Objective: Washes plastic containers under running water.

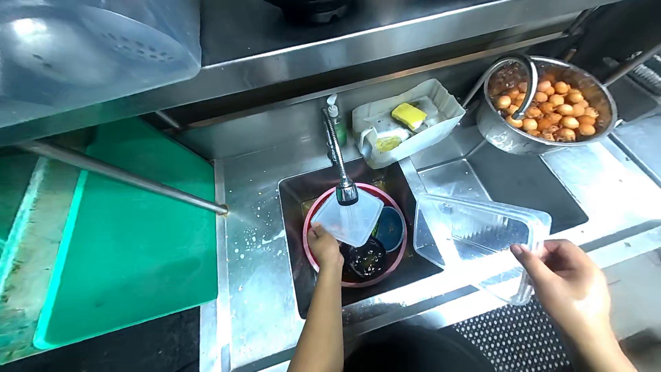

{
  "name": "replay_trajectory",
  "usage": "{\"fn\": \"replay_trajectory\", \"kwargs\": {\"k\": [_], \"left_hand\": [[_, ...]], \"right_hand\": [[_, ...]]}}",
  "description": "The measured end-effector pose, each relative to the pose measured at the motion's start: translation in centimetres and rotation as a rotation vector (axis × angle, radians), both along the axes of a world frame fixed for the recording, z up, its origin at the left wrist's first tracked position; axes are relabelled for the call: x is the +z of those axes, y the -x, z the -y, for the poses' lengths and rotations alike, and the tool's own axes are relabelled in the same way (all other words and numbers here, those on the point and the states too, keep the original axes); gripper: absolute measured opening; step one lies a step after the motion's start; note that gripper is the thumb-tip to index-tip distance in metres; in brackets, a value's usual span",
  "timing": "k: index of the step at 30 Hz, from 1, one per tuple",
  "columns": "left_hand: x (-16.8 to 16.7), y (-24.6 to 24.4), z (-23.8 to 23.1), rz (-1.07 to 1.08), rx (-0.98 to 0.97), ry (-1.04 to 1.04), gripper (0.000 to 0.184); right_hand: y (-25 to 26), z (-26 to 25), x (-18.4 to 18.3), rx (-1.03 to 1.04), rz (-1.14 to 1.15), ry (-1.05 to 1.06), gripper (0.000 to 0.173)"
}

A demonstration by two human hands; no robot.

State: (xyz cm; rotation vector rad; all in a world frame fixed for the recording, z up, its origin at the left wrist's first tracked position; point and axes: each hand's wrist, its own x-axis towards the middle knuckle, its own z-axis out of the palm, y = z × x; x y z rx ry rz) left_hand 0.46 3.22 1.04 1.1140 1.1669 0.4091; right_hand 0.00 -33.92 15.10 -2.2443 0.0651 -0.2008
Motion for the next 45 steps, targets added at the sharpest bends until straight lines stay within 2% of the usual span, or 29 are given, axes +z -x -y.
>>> {"fn": "replay_trajectory", "kwargs": {"k": [4,8,13,16,20,25,30,34,40,45], "left_hand": [[1.6,0.7,-0.7,-0.005,-0.069,0.065,0.042],[3.3,1.5,-1.5,0.021,-0.06,0.137,0.041],[3.2,2.7,-2.9,0.142,-0.024,0.189,0.049],[2.5,3.2,-2.9,0.147,-0.141,0.163,0.049],[1.0,3.8,-1.4,0.01,-0.355,0.136,0.048],[0.0,4.0,1.0,-0.093,-0.49,0.197,0.044],[1.4,2.8,2.0,-0.045,-0.473,0.271,0.038],[2.9,2.2,1.0,0.004,-0.415,0.265,0.043],[5.6,3.3,-2.8,-0.026,-0.363,0.11,0.045],[9.2,6.3,-7.1,-0.084,-0.36,-0.05,0.046]], "right_hand": [[0.0,-0.8,-0.1,0.009,-0.014,-0.002,0.03],[-0.1,-1.8,-0.1,0.009,-0.047,0.011,0.029],[-0.4,-2.5,-0.1,0.023,-0.071,0.01,0.028],[-0.6,-2.5,0.0,0.037,-0.067,0.013,0.028],[-0.9,-1.9,0.3,0.021,-0.052,0.019,0.027],[-0.9,-1.1,0.8,-0.005,-0.03,0.028,0.029],[-0.8,-0.6,0.9,-0.037,-0.029,0.038,0.03],[-0.6,-0.5,1.1,-0.036,-0.012,0.037,0.029],[0.2,-2.0,0.7,0.002,-0.038,0.021,0.028],[1.3,-5.8,0.1,0.111,-0.085,-0.017,0.029]]}}
